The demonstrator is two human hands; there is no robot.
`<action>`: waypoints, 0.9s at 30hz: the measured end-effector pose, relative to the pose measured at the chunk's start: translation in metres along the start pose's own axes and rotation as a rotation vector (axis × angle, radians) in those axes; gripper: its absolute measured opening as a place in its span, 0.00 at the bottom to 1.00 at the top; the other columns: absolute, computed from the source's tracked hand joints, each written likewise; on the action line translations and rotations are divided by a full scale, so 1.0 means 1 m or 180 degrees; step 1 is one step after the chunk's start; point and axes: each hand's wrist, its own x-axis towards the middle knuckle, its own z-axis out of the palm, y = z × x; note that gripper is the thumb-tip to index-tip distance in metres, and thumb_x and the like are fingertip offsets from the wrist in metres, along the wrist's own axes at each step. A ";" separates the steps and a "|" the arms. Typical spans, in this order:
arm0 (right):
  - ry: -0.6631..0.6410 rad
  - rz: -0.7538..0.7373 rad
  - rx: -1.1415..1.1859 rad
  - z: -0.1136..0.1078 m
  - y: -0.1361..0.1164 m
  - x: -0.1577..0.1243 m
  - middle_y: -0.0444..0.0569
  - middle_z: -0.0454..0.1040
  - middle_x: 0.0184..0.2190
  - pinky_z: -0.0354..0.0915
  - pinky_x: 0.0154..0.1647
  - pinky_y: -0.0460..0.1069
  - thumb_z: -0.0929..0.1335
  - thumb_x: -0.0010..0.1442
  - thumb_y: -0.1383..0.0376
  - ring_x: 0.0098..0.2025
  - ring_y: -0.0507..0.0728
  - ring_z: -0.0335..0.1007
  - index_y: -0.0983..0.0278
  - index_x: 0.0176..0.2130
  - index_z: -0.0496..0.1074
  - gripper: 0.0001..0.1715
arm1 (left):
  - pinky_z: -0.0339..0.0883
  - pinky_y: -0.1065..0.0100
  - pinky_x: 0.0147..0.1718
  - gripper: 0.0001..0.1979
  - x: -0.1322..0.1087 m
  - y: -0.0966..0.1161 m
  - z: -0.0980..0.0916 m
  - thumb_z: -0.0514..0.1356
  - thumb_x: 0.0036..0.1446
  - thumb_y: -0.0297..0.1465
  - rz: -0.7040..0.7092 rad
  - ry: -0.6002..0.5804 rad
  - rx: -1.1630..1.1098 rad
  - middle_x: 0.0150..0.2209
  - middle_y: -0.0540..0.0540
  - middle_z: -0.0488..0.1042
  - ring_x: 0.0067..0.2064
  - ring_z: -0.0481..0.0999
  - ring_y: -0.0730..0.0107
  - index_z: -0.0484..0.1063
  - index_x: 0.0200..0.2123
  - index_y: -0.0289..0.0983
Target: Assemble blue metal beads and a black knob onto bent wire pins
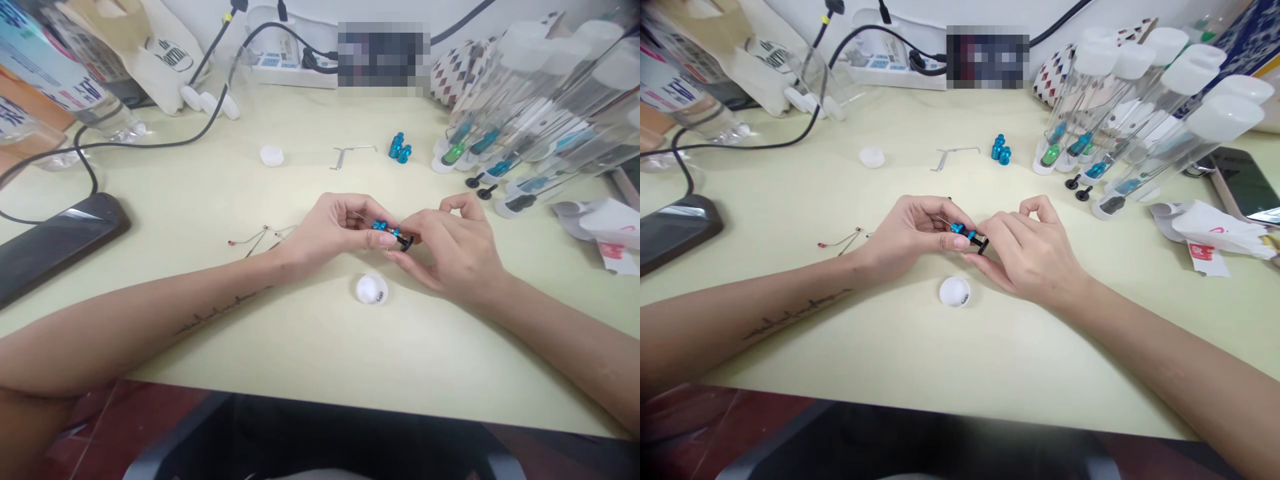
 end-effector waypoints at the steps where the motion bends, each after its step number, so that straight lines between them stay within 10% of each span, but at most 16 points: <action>1: 0.0029 0.0004 0.0012 0.000 0.000 0.000 0.45 0.74 0.25 0.56 0.34 0.51 0.63 0.64 0.58 0.24 0.52 0.67 0.65 0.34 0.66 0.12 | 0.68 0.69 0.33 0.13 0.000 0.000 0.000 0.68 0.48 0.36 -0.0007 -0.0003 -0.0006 0.31 0.46 0.76 0.34 0.75 0.71 0.76 0.35 0.35; 12: -0.0077 -0.0051 0.0063 0.000 0.001 0.000 0.43 0.73 0.22 0.57 0.34 0.51 0.56 0.68 0.53 0.21 0.50 0.63 0.63 0.28 0.64 0.23 | 0.66 0.71 0.31 0.12 0.001 0.001 -0.001 0.69 0.46 0.34 0.0068 0.0000 0.0033 0.30 0.47 0.75 0.33 0.74 0.73 0.77 0.35 0.36; 27: 0.0195 0.0072 0.0102 0.003 0.000 -0.003 0.42 0.73 0.22 0.57 0.34 0.51 0.64 0.64 0.60 0.21 0.50 0.66 0.63 0.33 0.65 0.11 | 0.67 0.69 0.30 0.13 0.000 0.003 0.003 0.70 0.45 0.36 0.0088 0.0147 0.0018 0.31 0.46 0.76 0.33 0.75 0.71 0.77 0.33 0.36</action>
